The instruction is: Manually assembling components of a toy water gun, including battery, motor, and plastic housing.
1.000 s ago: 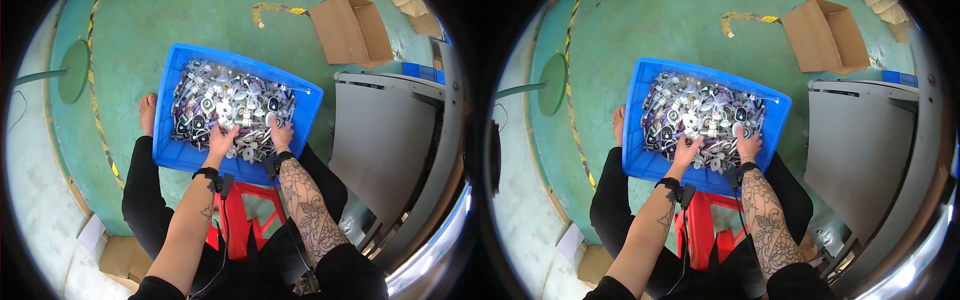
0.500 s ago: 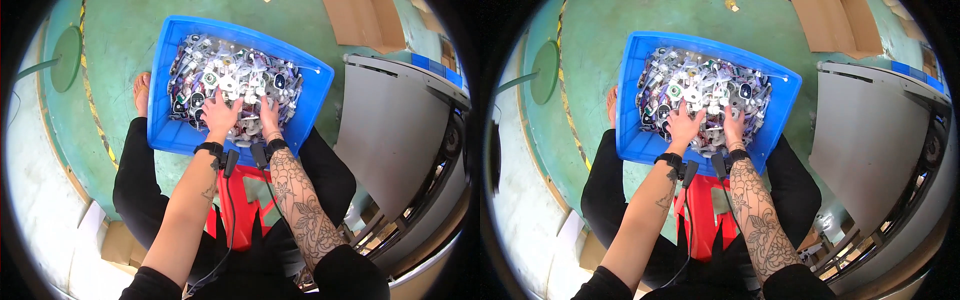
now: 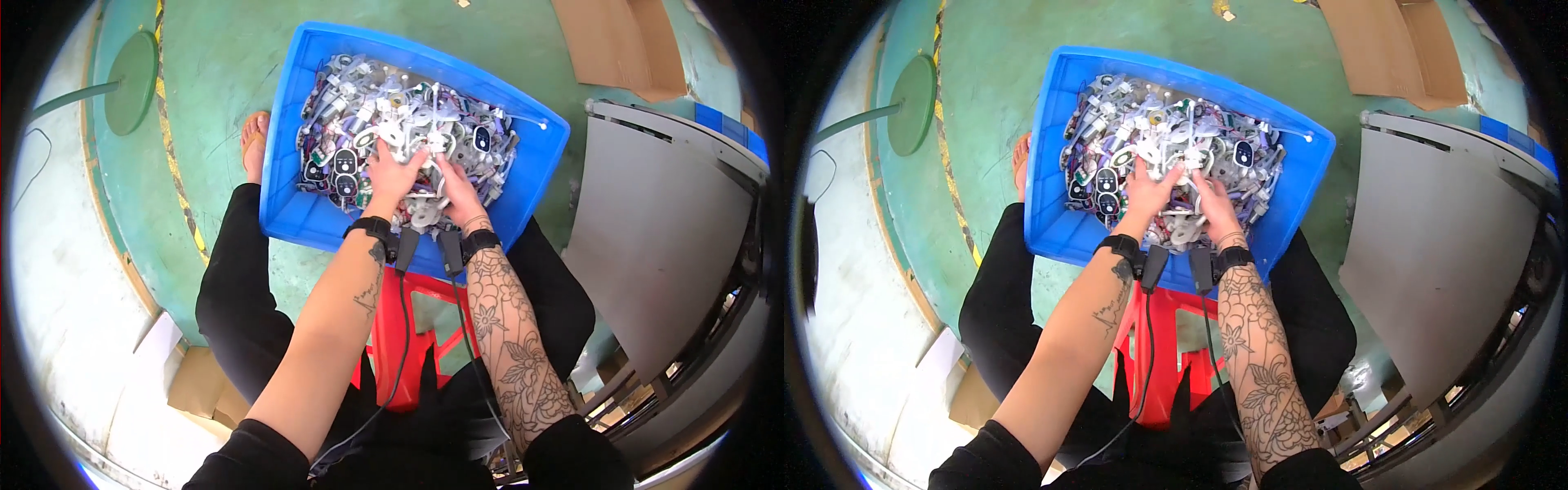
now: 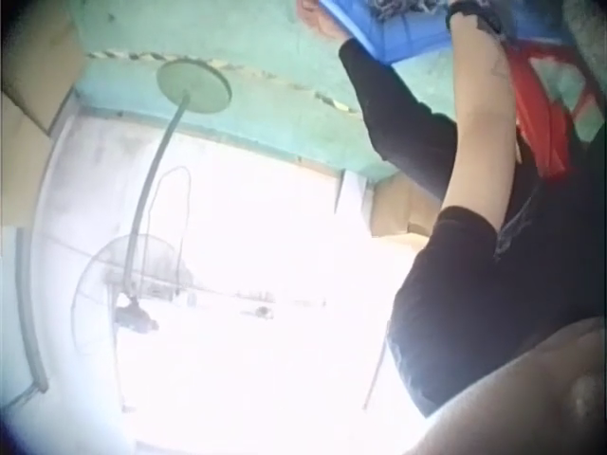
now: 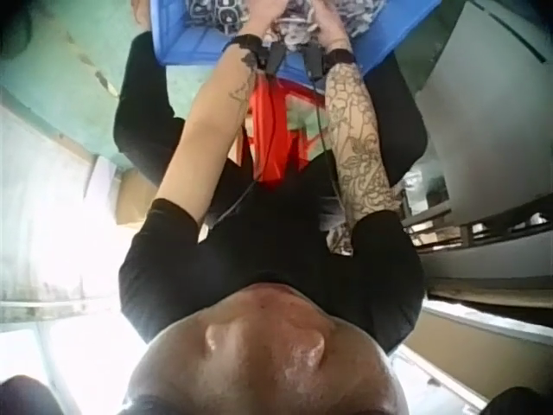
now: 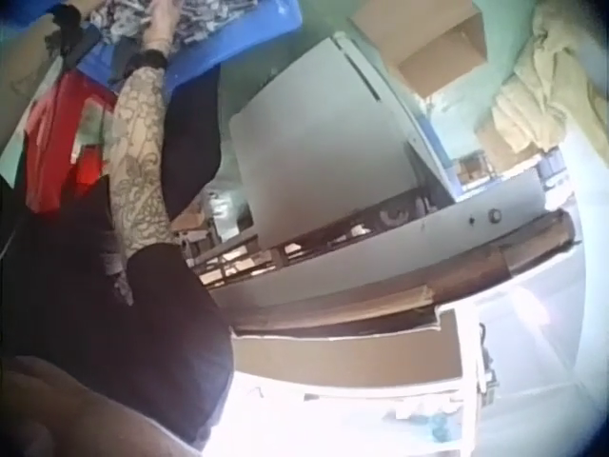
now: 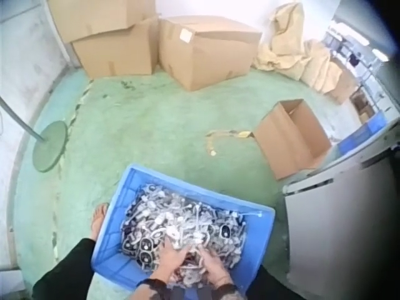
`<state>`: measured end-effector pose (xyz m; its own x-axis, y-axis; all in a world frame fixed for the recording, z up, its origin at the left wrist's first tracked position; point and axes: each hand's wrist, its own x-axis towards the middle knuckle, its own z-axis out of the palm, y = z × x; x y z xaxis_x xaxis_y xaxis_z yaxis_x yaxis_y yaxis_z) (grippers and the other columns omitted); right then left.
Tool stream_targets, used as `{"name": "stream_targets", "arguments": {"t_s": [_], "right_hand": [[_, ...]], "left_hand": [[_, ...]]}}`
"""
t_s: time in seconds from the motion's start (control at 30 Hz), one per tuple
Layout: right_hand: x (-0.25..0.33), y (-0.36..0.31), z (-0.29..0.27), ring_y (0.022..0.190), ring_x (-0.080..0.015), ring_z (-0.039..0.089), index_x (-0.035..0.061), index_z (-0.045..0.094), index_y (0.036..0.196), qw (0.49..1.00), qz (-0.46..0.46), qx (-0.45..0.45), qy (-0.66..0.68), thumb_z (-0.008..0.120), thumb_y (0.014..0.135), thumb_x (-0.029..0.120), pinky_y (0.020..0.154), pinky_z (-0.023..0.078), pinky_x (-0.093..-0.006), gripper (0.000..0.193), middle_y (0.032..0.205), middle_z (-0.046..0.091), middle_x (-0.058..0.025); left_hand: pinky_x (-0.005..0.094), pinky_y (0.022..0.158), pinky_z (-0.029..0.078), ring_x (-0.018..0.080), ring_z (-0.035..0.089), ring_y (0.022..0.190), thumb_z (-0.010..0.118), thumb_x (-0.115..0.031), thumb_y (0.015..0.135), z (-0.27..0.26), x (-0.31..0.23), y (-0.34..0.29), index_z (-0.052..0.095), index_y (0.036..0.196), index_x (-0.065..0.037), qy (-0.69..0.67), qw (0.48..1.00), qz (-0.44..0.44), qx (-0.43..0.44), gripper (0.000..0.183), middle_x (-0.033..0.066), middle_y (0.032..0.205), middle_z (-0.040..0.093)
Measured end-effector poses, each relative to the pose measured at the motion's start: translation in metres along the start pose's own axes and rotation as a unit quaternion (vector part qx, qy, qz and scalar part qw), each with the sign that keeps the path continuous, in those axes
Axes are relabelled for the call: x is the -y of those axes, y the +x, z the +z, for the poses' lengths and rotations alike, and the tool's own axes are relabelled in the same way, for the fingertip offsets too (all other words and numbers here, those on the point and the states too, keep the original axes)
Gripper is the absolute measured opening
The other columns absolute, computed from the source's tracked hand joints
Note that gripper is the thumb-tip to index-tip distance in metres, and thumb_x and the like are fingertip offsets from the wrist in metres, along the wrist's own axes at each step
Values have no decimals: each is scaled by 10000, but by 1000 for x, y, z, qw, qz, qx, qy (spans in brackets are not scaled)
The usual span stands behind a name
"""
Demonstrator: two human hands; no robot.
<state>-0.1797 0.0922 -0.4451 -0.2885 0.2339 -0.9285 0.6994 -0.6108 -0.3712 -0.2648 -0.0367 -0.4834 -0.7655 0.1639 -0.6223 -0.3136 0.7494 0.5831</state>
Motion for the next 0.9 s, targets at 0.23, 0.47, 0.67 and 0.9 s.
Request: {"name": "stream_targets", "arguments": {"t_s": [0.23,0.47,0.67,0.9], "right_hand": [[-14,35,-21,1324,-290,530,52,379,1551,994,-66,33,84,644,958,608,1000,505,-482,854,1485,508,-158],[-10,18,-9,1242,-247,596,5,414,1494,978,-16,128,161,619,1002,543,1011,513,-447,758,1431,558,-131],[-9,16,-1,1076,-211,672,112,564,1402,976,-12,105,190,583,1035,496,933,556,-415,532,1273,675,-44],[-12,1,2,1226,-232,594,57,469,1463,976,8,96,194,664,1000,451,1003,513,-438,639,1383,591,-95]], "left_hand": [[440,1148,388,405,481,1383,832,-641,727,7,-15,-5,353,1503,109,-61,998,25,19,1181,323,1490,462],[451,1139,395,417,501,1363,824,-643,718,-13,0,2,431,1472,81,-166,985,-4,51,1117,313,1449,520],[479,1136,388,435,482,1366,787,-625,769,0,-7,-13,469,1478,19,-121,992,10,36,1009,312,1454,498],[451,1100,411,406,519,1298,788,-562,799,4,-4,-32,580,1387,9,-79,996,21,-36,846,275,1393,529]]}}
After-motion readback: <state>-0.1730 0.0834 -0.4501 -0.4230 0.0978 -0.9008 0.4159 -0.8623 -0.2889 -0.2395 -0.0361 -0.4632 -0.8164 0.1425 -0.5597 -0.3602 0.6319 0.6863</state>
